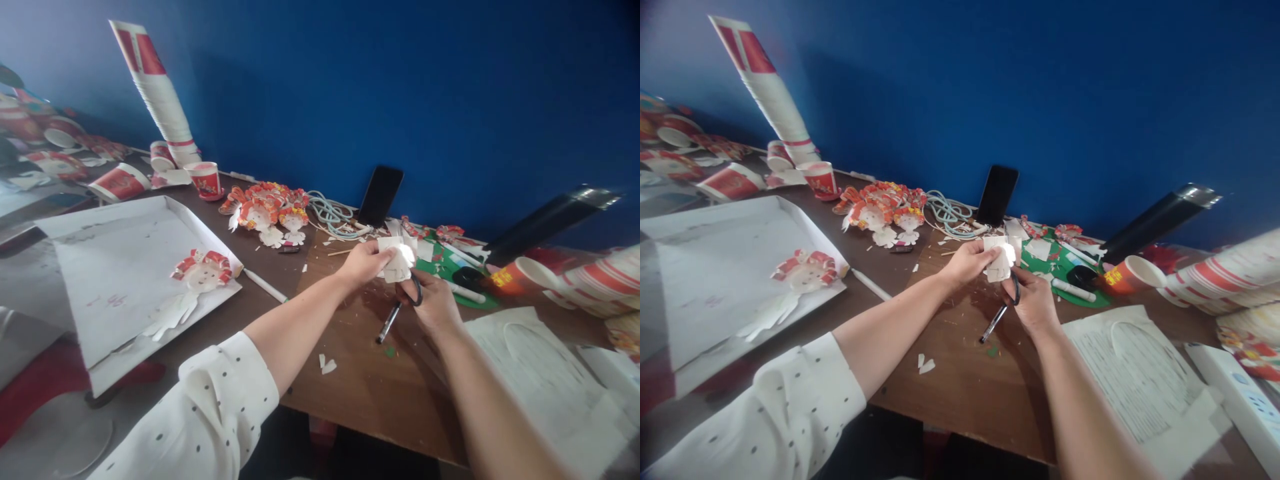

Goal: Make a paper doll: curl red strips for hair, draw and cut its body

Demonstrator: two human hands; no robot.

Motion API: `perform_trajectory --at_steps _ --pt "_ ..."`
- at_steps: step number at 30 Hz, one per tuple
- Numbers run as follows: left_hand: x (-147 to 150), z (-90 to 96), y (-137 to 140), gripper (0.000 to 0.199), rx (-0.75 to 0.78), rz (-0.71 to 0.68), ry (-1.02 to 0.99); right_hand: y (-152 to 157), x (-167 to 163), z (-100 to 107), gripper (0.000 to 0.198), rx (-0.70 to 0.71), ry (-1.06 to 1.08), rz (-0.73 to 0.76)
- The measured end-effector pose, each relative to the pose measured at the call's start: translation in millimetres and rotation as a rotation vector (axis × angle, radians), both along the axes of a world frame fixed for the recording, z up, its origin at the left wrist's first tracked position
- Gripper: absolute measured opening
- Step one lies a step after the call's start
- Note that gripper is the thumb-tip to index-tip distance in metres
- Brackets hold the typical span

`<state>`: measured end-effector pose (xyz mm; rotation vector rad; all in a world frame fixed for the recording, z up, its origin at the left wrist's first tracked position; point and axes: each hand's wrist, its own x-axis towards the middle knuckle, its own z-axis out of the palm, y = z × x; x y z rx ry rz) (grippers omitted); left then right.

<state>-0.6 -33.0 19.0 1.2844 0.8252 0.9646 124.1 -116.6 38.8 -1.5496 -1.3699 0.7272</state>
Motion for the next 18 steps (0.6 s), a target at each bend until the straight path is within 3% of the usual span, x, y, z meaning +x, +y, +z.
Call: perform_trajectory --at_steps 18 --pt "1.8 -1.5 -0.1 0.019 -0.099 -0.014 -0.108 -1.6 1.8 3.9 0.043 -0.025 -0.017 -0.002"
